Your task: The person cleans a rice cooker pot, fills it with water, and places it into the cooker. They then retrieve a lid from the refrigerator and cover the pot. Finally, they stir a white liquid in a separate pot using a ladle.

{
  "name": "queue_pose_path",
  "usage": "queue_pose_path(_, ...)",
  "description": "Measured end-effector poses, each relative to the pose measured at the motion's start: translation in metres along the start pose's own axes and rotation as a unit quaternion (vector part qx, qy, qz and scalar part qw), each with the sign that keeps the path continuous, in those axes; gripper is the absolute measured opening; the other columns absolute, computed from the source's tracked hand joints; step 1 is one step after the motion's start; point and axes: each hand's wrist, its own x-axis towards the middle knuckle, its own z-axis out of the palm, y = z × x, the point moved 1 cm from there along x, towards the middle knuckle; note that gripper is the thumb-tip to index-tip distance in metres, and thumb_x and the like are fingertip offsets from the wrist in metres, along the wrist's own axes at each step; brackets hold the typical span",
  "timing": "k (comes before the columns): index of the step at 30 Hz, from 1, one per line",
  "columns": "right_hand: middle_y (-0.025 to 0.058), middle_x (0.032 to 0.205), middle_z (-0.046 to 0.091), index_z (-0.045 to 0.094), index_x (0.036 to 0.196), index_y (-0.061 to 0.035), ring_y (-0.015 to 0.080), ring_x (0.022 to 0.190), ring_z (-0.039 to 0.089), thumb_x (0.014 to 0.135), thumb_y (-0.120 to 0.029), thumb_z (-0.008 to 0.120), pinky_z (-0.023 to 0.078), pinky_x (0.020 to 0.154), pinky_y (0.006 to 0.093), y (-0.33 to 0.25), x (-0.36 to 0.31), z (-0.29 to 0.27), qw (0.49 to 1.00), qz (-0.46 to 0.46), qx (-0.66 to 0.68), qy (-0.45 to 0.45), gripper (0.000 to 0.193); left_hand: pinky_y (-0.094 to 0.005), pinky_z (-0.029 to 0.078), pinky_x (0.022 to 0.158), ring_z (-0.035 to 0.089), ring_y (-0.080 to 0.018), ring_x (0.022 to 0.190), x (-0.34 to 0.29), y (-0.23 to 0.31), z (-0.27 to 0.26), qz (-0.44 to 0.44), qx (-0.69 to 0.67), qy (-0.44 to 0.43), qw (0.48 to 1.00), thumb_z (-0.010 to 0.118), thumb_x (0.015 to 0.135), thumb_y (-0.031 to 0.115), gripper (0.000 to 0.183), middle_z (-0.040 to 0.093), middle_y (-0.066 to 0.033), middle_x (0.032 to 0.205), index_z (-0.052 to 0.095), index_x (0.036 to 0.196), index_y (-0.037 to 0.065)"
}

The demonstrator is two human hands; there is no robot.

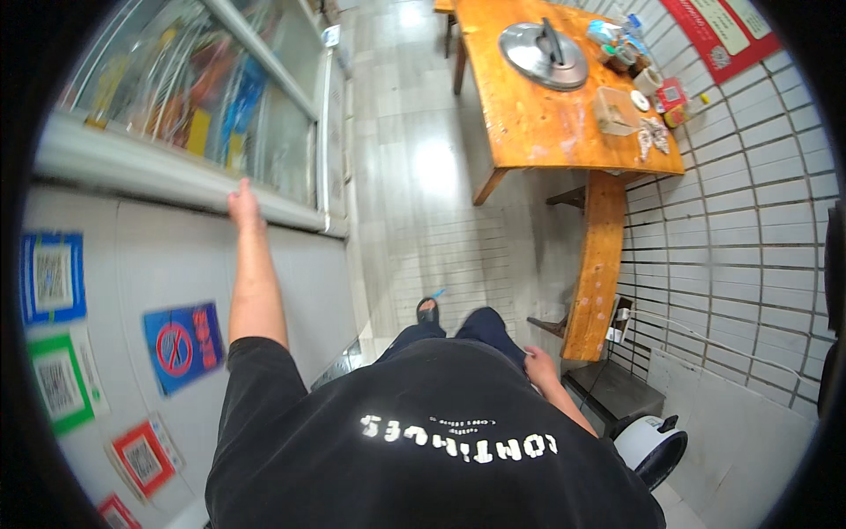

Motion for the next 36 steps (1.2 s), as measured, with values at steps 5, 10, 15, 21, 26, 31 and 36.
queue_pose_path(5, 0.0105, 0.087, 0.068, 0.057, 0.127, 0.0024, 0.0168, 0.07, 0.062, 0.089, -0.011, 0.048, 0.051, 0.066, 0.0297, -0.077, 0.071, -0.048, 0.993, -0.066, 0.092, -0.025, 0.041, -0.0417, 0.039, 0.105, 0.052, -0.0309, 0.122, 0.029, 0.028, 0.051, -0.056, -0.1, 0.032, 0.993, 0.058, 0.093, 0.041, 0.066, 0.05, -0.0222, 0.137, 0.044, 0.133, -0.009)
queue_pose_path(10, 0.0021, 0.068, 0.056, 0.063, 0.113, -0.0016, 0.0118, 0.055, 0.051, 0.094, -0.018, 0.058, 0.044, 0.049, 0.027, -0.195, 0.195, -0.111, 0.974, -0.13, 0.188, -0.003, 0.026, -0.0419, 0.029, 0.115, 0.034, -0.0378, 0.139, 0.03, 0.052, 0.075, -0.064, -0.059, 0.208, 0.974, 0.06, 0.091, 0.039, 0.08, 0.033, -0.0301, 0.148, 0.026, 0.144, -0.011)
queue_pose_path(15, 0.0079, 0.076, 0.063, 0.059, 0.118, -0.0031, 0.016, 0.054, 0.056, 0.095, -0.02, 0.056, 0.046, 0.047, 0.0279, -0.32, 0.276, -0.147, 0.969, -0.171, 0.166, -0.066, 0.029, -0.0394, 0.03, 0.113, 0.037, -0.037, 0.137, 0.022, 0.082, 0.094, -0.065, -0.189, 0.311, 0.929, 0.063, 0.088, 0.024, 0.077, 0.034, -0.0295, 0.148, 0.024, 0.144, -0.012)
queue_pose_path(21, 0.0092, 0.075, 0.064, 0.062, 0.107, -0.0011, 0.017, 0.056, 0.058, 0.094, -0.019, 0.055, 0.047, 0.051, 0.0281, -0.5, 0.292, -0.129, 0.96, -0.229, 0.053, -0.15, 0.023, -0.0317, 0.045, 0.087, 0.058, -0.0187, 0.098, 0.021, 0.074, 0.089, 0.014, -0.256, 0.243, 0.936, 0.053, 0.085, 0.006, 0.035, 0.063, -0.0081, 0.107, 0.052, 0.119, -0.001)
queue_pose_path(26, 0.0209, 0.1, 0.069, 0.065, 0.116, -0.0028, 0.0364, 0.095, 0.066, 0.091, -0.029, 0.059, 0.051, 0.084, 0.04, -0.757, 0.18, -0.072, 0.799, -0.577, -0.142, -0.089, 0.036, -0.0302, 0.045, 0.09, 0.058, -0.0189, 0.106, 0.067, 0.071, 0.119, 0.026, -0.259, 0.11, 0.959, 0.053, 0.083, 0.006, 0.066, 0.058, -0.0129, 0.126, 0.034, 0.147, 0.002)
queue_pose_path(31, 0.0159, 0.096, 0.07, 0.064, 0.117, 0.0014, 0.0187, 0.088, 0.067, 0.094, -0.019, 0.058, 0.052, 0.08, 0.0309, -0.911, -0.002, 0.007, 0.644, -0.729, -0.067, -0.221, 0.031, -0.0327, 0.041, 0.1, 0.05, -0.0268, 0.124, 0.144, 0.062, 0.15, 0.034, -0.239, -0.063, 0.968, 0.055, 0.083, 0.01, 0.079, 0.048, -0.0202, 0.141, 0.02, 0.154, 0.005)
queue_pose_path(36, 0.0142, 0.101, 0.07, 0.068, 0.114, -0.0114, 0.0316, 0.094, 0.067, 0.094, -0.029, 0.059, 0.052, 0.082, 0.0373, -0.937, -0.125, 0.041, 0.518, -0.81, -0.05, -0.27, 0.028, -0.0332, 0.045, 0.094, 0.052, -0.0224, 0.117, 0.207, 0.082, 0.193, 0.096, -0.234, -0.164, 0.954, 0.054, 0.085, 0.011, 0.077, 0.05, -0.0191, 0.135, 0.02, 0.153, 0.004)
